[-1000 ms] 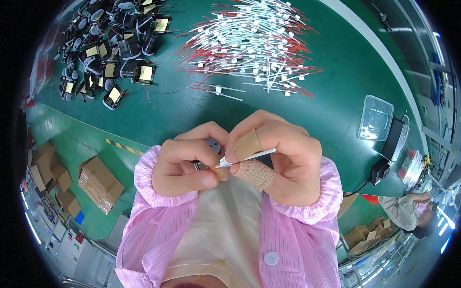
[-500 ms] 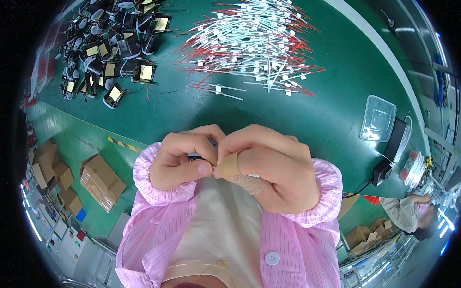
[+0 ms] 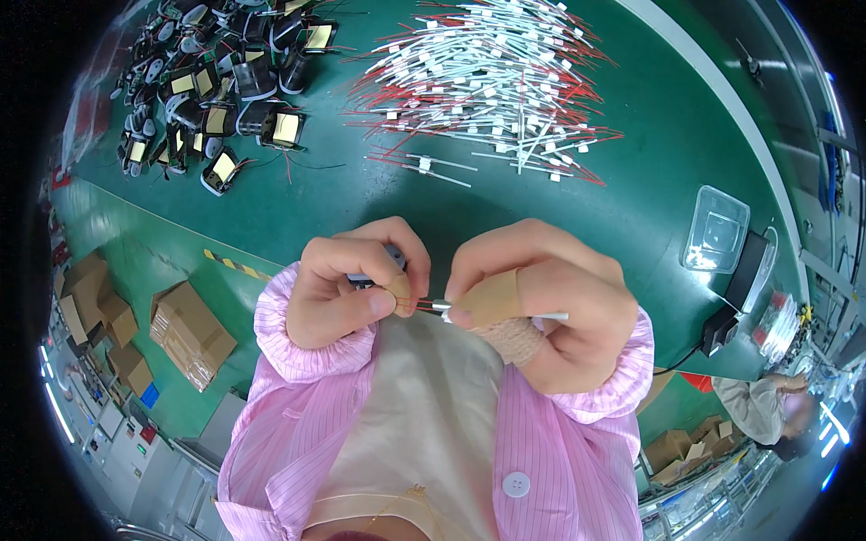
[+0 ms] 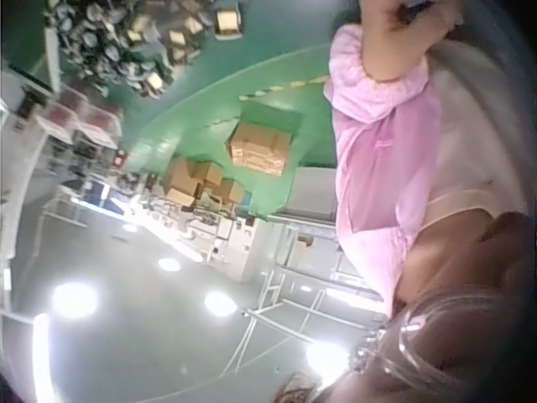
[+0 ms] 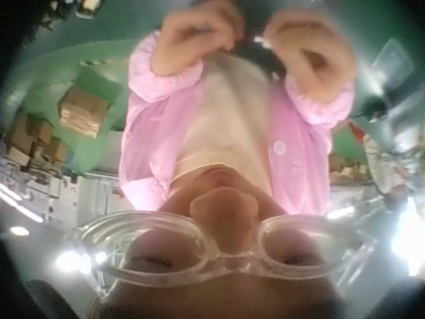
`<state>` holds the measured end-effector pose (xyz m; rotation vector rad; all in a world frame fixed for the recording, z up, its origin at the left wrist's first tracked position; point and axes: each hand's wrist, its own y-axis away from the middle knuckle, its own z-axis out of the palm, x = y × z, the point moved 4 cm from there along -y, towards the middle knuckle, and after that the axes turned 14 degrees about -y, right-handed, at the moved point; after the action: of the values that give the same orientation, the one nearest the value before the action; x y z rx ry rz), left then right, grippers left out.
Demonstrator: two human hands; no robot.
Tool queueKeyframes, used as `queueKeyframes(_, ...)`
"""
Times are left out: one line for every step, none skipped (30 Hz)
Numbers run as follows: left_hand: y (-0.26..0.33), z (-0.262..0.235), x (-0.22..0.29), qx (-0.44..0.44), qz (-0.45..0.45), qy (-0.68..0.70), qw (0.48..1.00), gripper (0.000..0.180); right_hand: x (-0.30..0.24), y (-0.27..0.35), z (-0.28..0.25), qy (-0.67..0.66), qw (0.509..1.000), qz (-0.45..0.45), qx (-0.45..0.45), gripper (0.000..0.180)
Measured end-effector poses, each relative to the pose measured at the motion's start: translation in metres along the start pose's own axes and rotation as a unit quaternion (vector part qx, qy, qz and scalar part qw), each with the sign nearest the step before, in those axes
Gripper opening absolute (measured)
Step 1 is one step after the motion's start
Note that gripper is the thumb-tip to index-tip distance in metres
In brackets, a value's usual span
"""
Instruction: The person inserts red and white wires into small grey electronic components at a factory workstation. They repeatedly pick up a component, thread the wires into the holes, and place the finished unit on the table.
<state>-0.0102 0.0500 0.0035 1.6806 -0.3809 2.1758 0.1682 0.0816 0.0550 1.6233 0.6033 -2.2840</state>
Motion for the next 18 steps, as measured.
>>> queueKeyframes(0.0, 0.0, 0.0, 0.01, 0.001, -0.007, 1.0, 0.003, 0.003, 0.001, 0.001, -0.03, 0.999, 0.005, 0.037, 0.019)
queueKeyframes(0.001, 0.0, 0.0, 0.021, 0.003, -0.013, 1.0, 0.004, 0.007, 0.0, 0.003, -0.059, 0.996, 0.035, 0.063, 0.02)
queueKeyframes(0.002, 0.0, 0.001, 0.033, 0.004, -0.02, 0.999, 0.005, 0.011, 0.0, 0.005, -0.089, 0.99, 0.064, 0.089, 0.021)
queueKeyframes(0.002, 0.001, 0.002, 0.057, 0.015, -0.049, 0.997, 0.006, 0.016, -0.001, 0.008, -0.116, 0.981, 0.119, 0.104, 0.022)
queueKeyframes(0.003, 0.002, 0.005, 0.082, 0.025, -0.077, 0.993, 0.006, 0.018, 0.0, 0.01, -0.119, 0.977, 0.144, 0.101, 0.023)
queueKeyframes(0.003, 0.003, 0.007, 0.105, 0.035, -0.106, 0.988, 0.007, 0.02, 0.001, 0.011, -0.121, 0.973, 0.169, 0.099, 0.023)
queueKeyframes(0.003, 0.003, 0.009, 0.103, 0.03, -0.131, 0.985, 0.008, 0.022, 0.004, 0.011, -0.099, 0.978, 0.165, 0.079, 0.023)
queueKeyframes(0.002, 0.003, 0.011, 0.102, 0.025, -0.157, 0.982, 0.009, 0.025, 0.008, 0.011, -0.076, 0.982, 0.161, 0.059, 0.023)
queueKeyframes(0.003, 0.003, 0.013, 0.101, 0.019, -0.183, 0.978, 0.01, 0.028, 0.007, 0.009, -0.024, 0.994, 0.108, 0.025, 0.022)
queueKeyframes(0.004, 0.002, 0.013, 0.11, 0.032, -0.194, 0.974, 0.011, 0.028, 0.007, 0.009, -0.014, 0.993, 0.116, 0.029, 0.021)
queueKeyframes(0.005, 0.004, 0.012, 0.119, 0.046, -0.205, 0.97, 0.011, 0.027, 0.007, 0.009, -0.005, 0.992, 0.124, 0.033, 0.021)
queueKeyframes(0.005, 0.004, 0.011, 0.127, 0.061, -0.215, 0.967, 0.011, 0.027, 0.007, 0.009, 0.006, 0.99, 0.132, 0.038, 0.02)
queueKeyframes(0.005, 0.004, 0.011, 0.128, 0.06, -0.218, 0.966, 0.011, 0.026, 0.005, 0.009, 0.011, 0.992, 0.119, 0.034, 0.02)
queueKeyframes(0.006, 0.003, 0.011, 0.129, 0.058, -0.221, 0.965, 0.012, 0.026, 0.004, 0.01, 0.015, 0.994, 0.106, 0.029, 0.02)
queueKeyframes(0.006, 0.002, 0.011, 0.13, 0.057, -0.225, 0.964, 0.012, 0.026, 0.002, 0.011, 0.02, 0.995, 0.093, 0.023, 0.02)
queueKeyframes(0.006, 0.002, 0.012, 0.131, 0.052, -0.224, 0.964, 0.012, 0.026, 0.002, 0.011, 0.021, 0.995, 0.096, 0.034, 0.02)
queueKeyframes(0.006, 0.002, 0.013, 0.132, 0.046, -0.223, 0.965, 0.012, 0.025, 0.002, 0.012, 0.022, 0.994, 0.099, 0.044, 0.019)
queueKeyframes(0.006, 0.002, 0.013, 0.131, 0.041, -0.221, 0.965, 0.012, 0.024, 0.003, 0.012, 0.025, 0.993, 0.101, 0.056, 0.019)
